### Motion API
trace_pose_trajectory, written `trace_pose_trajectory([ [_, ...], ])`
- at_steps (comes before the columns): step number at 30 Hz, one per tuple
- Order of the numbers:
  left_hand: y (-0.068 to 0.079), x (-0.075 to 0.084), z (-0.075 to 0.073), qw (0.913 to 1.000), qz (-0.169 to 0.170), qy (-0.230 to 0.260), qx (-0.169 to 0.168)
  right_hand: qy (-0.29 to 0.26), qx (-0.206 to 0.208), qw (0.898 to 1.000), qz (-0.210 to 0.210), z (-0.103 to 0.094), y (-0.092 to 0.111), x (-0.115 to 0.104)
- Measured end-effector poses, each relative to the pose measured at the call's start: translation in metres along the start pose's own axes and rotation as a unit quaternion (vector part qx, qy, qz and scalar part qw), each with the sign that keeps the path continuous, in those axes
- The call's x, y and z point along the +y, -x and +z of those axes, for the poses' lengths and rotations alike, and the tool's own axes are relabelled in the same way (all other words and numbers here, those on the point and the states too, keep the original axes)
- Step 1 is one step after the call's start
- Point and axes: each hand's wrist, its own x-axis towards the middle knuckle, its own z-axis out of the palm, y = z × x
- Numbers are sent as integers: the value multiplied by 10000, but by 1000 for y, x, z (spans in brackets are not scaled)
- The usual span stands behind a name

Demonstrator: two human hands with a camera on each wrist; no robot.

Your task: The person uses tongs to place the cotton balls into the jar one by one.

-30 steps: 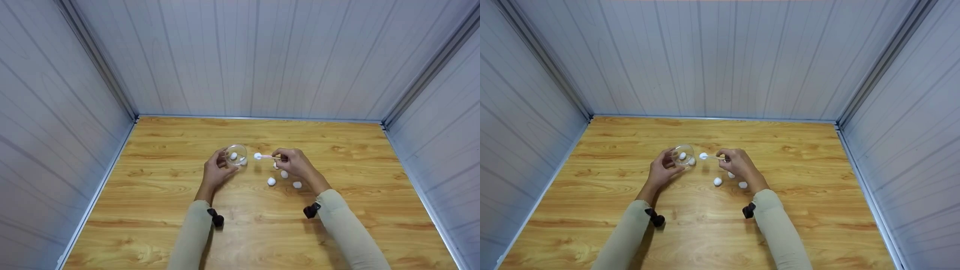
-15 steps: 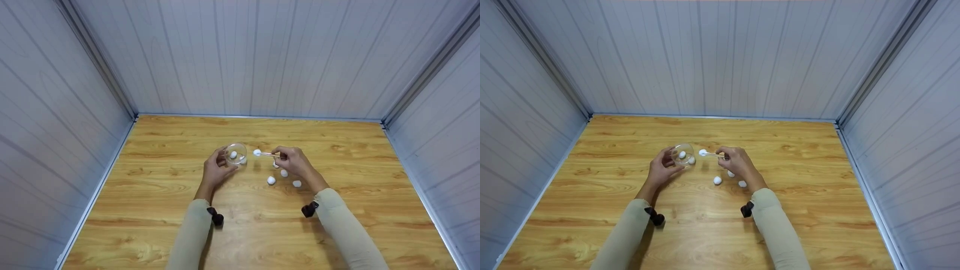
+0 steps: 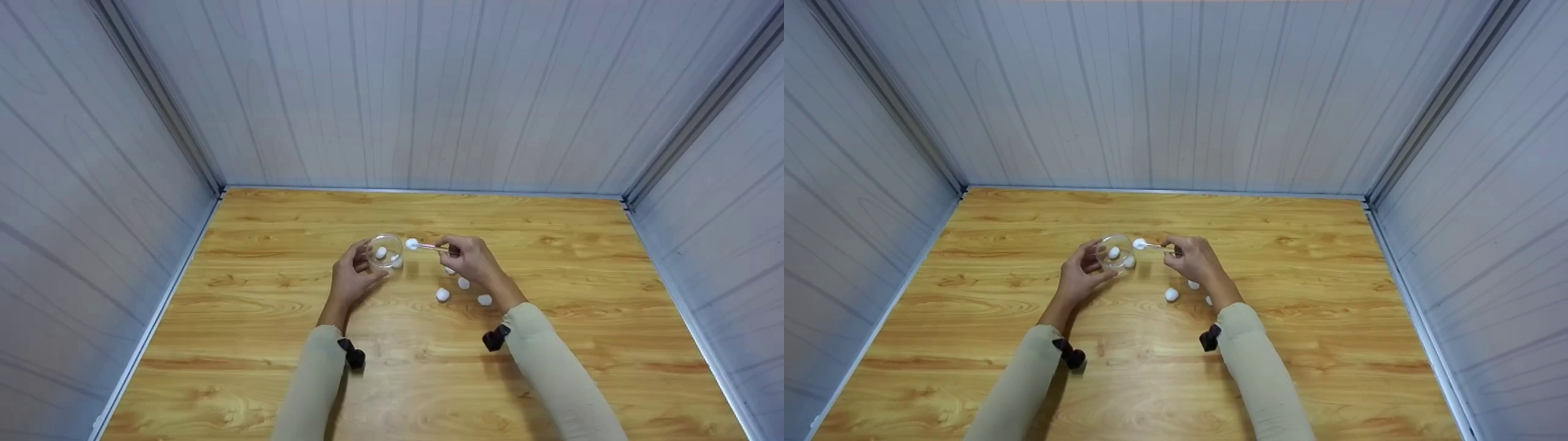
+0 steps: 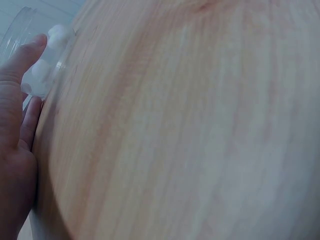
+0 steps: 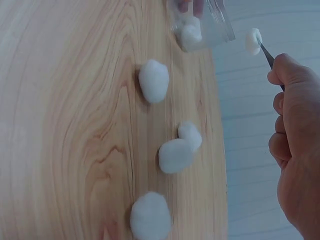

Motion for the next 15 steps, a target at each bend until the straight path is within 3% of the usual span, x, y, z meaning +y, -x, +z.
trace_pose_trajectory([
  [5,1,5,-1,10000,-6,89,-31,-33,41,10000,-17,4,-5,-3],
  [12,-3,-17,1,9995,-91,-305,26,-101,37,9999,-78,9,-12,-6],
  [15,-4,-20,2,9995,-132,-292,56,-148,96,9998,-89,11,-14,-7],
])
